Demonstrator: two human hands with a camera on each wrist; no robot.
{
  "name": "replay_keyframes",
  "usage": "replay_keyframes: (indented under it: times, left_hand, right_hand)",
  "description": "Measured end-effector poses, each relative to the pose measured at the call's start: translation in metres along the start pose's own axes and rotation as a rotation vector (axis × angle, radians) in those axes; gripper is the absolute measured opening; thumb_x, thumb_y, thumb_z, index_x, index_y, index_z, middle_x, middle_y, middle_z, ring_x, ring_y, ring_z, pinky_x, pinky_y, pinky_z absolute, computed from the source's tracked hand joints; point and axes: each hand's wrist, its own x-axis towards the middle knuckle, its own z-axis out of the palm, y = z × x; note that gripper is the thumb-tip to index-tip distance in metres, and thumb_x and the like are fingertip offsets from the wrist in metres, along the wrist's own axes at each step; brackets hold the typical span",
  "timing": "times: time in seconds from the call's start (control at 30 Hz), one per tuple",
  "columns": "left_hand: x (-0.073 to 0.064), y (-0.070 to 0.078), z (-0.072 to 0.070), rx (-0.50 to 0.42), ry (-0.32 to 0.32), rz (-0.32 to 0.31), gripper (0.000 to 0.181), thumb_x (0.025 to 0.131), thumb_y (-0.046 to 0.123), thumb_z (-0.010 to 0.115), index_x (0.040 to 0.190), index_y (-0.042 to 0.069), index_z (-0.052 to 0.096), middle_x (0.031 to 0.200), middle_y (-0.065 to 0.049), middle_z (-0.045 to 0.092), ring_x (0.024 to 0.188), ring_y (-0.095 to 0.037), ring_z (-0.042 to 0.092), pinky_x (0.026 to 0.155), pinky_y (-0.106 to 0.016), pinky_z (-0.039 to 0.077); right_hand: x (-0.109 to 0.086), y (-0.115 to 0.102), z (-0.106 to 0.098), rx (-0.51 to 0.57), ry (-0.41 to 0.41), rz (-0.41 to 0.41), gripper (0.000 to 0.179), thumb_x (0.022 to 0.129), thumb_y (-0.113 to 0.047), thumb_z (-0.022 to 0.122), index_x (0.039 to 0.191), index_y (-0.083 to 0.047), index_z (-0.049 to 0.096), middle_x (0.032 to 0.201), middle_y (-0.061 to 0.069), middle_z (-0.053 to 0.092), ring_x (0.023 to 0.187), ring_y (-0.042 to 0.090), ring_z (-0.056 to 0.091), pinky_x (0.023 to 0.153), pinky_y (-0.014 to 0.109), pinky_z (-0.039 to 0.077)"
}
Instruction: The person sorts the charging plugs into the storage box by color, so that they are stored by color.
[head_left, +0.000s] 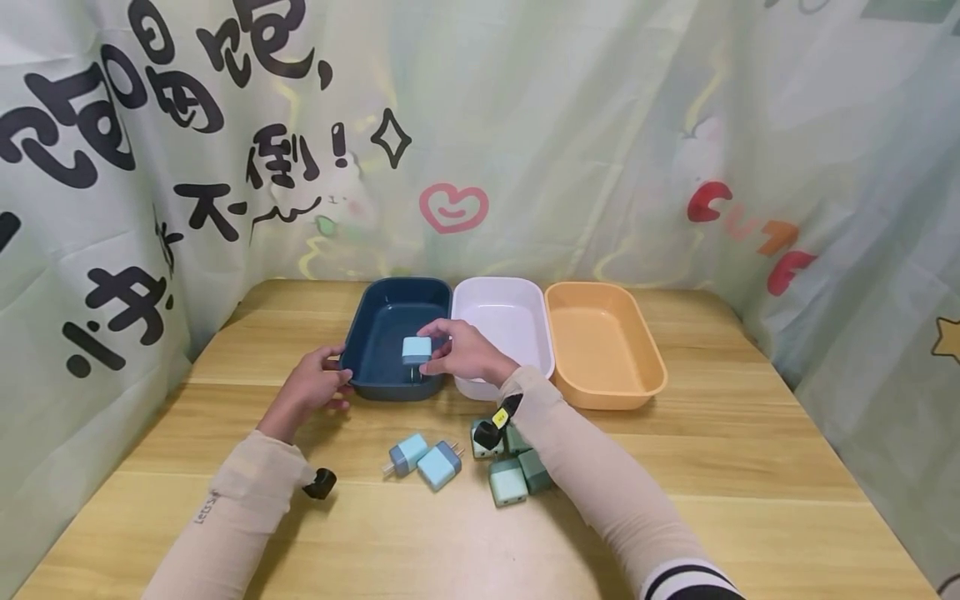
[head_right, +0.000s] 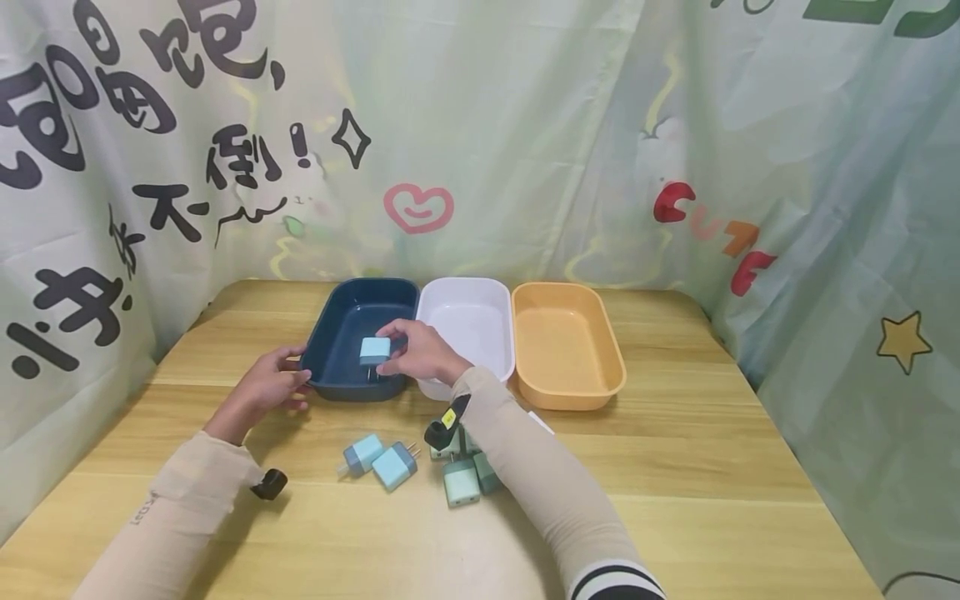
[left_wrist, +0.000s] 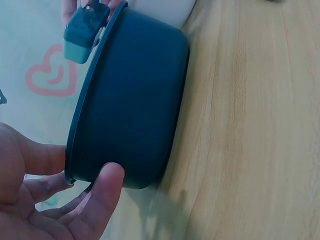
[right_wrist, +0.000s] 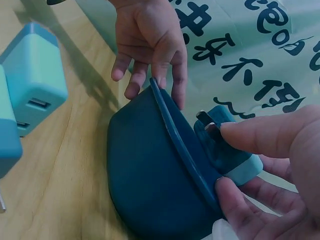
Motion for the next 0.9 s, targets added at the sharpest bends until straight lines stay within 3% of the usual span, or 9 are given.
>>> replay_keyframes:
  times: [0.37,0.9]
  left_hand:
    - [-0.004,-0.002,0.0,-0.006,0.002,-0.007,0.059,0.1,0.0,0.046,0.153,0.002,0.02,0.133,-0.028,0.038,0.095,-0.035,0.058,0.07,-0.039,0.058]
    - [-0.001,0.0,0.001,0.006,0.007,0.005,0.058,0.1,0.0,0.046,0.152,0.0,0.022,0.135,-0.029,0.039,0.097,-0.036,0.059,0.069,-0.038,0.058]
  right_hand:
    - [0.013,0.004,0.004,0.036,0.019,-0.019,0.051,0.078,-0.011,0.082,0.124,-0.01,0.061,0.12,0.008,0.057,0.089,0.02,0.063,0.076,0.027,0.055]
    - [0.035,0.001,-0.001,0.006,0.028,-0.026,0.052,0.078,-0.01,0.082,0.125,-0.007,0.06,0.121,0.01,0.057,0.082,0.02,0.063,0.074,0.027,0.053]
